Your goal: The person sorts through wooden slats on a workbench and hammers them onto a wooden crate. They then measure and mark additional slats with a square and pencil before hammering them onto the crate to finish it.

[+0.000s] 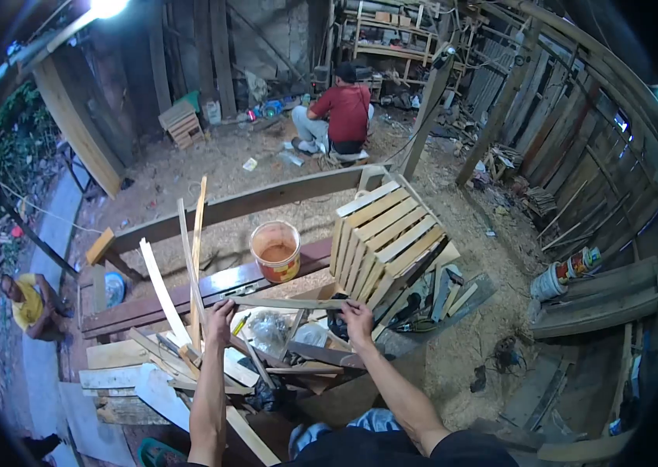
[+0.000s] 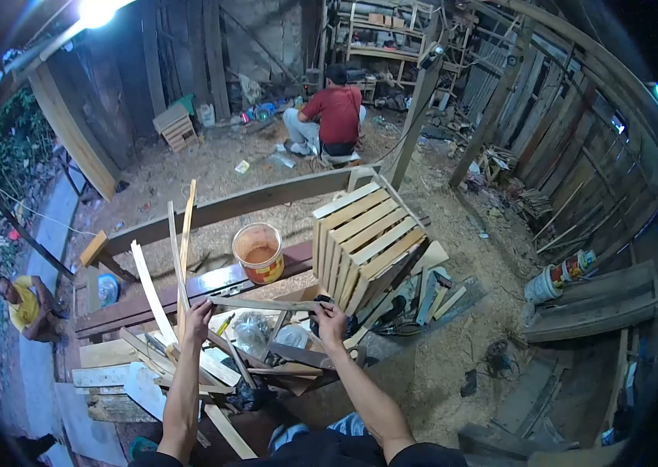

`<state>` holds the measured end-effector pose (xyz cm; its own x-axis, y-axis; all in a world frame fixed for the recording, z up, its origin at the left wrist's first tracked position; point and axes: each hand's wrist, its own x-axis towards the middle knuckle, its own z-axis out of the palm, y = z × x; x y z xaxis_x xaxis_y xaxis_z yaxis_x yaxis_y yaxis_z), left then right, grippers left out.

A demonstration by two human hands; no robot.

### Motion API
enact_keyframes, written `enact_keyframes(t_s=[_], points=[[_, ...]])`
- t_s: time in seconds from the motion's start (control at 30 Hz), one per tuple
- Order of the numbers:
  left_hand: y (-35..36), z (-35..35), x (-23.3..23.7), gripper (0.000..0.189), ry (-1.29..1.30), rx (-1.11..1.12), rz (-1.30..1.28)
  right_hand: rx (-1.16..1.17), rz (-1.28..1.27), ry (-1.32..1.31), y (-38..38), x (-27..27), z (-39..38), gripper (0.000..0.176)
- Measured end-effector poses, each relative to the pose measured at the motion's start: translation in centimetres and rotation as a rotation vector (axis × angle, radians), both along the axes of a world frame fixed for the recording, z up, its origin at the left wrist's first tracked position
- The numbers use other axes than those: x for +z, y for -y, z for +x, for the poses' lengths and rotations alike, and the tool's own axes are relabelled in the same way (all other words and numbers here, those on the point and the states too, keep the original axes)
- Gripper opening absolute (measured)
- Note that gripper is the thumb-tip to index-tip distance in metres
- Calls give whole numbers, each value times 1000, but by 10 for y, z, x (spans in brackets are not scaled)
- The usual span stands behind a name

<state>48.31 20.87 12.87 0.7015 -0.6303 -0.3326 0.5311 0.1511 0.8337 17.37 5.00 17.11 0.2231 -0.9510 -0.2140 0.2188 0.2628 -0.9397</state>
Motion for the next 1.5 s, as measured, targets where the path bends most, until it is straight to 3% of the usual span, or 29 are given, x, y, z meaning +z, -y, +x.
enact_keyframes(t_s=[0.07, 0.17, 0.27, 0.3, 0.47, 0.53, 0.6, 0.67, 0.8, 0.87, 0.9, 0.93, 1.0, 1.07, 1.2, 1.27, 1.3, 1.4, 1.5], points=[[18, -32, 27, 23, 10, -27, -3, -41, -148, -177, 28, -2, -32, 18], [47, -83, 44, 20, 52, -45, -48, -30, -263, -308, 54, 40, -86, 17], [78, -135, 59, 18, 62, -45, -62, -103, -450, -307, 94, 35, -131, 21], [85, -158, 70, 20, 87, -25, -72, -55, -448, -321, 101, 55, -151, 22], [142, -233, 114, 24, 156, -37, -108, -77, -393, -258, 175, 53, -215, 22], [170, -259, 145, 26, 227, -60, -11, -101, -423, -378, 206, 56, -234, 20], [206, -262, 149, 29, 328, -131, 33, -80, -260, -250, 246, 36, -244, 19], [249, -265, 155, 29, 324, -173, 3, -112, -358, -365, 268, 47, -256, 18], [331, -280, 172, 23, 646, -215, 70, -137, -324, -372, 309, 39, -284, 17], [373, -277, 147, 23, 603, -230, -83, -89, -45, -81, 341, 11, -290, 18], [380, -284, 154, 23, 629, -213, -67, 16, 80, -31, 338, 33, -295, 16], [393, -302, 161, 23, 638, -234, -67, -24, 134, 28, 335, 48, -301, 15], [418, -321, 166, 28, 672, -219, -50, -87, 182, 107, 374, -2, -315, 16], [445, -333, 162, 29, 777, -236, 1, -77, 279, 225, 394, -13, -323, 17], [493, -367, 142, 43, 1063, -138, 76, -48, 396, 304, 444, -59, -334, 14], [514, -387, 126, 73, 1436, -86, 501, -28, 392, 166, 465, -77, -338, 13], [519, -395, 122, 82, 1410, -219, 590, -33, 418, 127, 467, -74, -337, 13], [528, -403, 97, 71, 1613, -23, 700, 30, 465, 126, 484, -88, -335, 12], [522, -391, 87, 70, 1514, -26, 669, 106, 476, 136, 502, -98, -317, 10]])
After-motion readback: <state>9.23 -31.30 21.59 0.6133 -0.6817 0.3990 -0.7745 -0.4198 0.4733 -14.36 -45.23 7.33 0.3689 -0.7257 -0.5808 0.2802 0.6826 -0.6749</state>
